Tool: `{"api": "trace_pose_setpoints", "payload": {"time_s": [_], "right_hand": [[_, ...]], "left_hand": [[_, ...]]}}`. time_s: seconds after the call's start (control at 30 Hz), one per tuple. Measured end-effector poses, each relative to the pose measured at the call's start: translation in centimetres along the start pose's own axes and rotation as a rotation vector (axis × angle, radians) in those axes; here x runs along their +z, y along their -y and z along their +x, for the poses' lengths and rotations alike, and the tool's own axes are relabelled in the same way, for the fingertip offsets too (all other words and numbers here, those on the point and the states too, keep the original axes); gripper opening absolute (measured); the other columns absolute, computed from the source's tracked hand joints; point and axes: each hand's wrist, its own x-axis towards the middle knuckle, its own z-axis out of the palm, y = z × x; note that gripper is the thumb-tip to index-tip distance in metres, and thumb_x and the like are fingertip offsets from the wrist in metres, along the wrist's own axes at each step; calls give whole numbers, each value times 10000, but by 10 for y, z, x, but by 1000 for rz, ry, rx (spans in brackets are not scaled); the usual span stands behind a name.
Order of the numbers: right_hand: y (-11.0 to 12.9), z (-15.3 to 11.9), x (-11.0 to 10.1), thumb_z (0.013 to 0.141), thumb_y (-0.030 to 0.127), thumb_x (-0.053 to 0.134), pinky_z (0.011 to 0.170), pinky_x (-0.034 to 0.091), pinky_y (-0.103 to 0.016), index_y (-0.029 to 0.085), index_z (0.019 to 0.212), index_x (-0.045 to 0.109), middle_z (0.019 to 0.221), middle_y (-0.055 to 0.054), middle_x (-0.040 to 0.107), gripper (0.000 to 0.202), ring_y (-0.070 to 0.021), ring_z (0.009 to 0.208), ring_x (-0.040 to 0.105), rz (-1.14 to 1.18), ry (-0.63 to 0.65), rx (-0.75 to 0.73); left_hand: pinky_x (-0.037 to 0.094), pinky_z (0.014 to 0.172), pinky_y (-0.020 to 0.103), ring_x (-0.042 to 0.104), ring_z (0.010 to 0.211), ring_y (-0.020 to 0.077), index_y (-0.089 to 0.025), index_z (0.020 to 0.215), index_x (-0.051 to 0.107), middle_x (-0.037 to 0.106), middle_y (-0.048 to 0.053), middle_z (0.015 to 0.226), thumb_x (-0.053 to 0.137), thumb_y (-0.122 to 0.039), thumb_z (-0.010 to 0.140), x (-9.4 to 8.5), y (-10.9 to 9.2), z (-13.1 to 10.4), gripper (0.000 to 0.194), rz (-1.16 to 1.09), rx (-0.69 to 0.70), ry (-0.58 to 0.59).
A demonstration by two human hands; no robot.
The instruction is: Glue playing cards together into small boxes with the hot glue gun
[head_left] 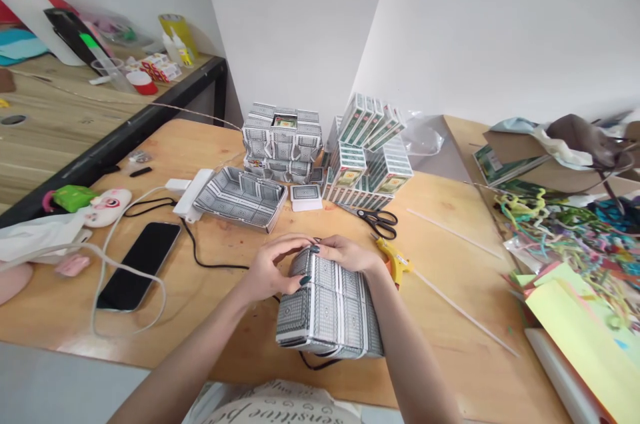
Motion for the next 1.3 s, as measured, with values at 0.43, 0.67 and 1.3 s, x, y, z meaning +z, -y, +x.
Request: {"api": "trace_pose_setpoints", "payload": {"time_s": [0.43,0.67,1.3], "right_hand": [[0,-2,0,807,577,427,816,425,-278,155,987,649,916,-14,654,509,-165,841,567,-27,-9,-8],[4,-3,0,839,550,398,831,427,-283,140,1024,627,979,-34,653,505,-172,893,570,-109,-32,-37],[9,-3,14,870,480,400,800,447,-278,183,971,645,980,-45,681,399,-171,893,614,-311,-281,67]], "left_hand": [[417,979,346,519,1106,249,-150,1078,568,524,114,1236,662,-177,629,13,0,-5,459,-108,-150,-62],[375,1014,417,478,1167,280,-149,1152,541,502,123,1279,629,-139,653,6,10,-7,507,-165,-89,-3],[499,777,349,621,857,216,-123,1056,629,693,57,913,488,-467,806,-8,17,2,448,-62,-583,-14]]}}
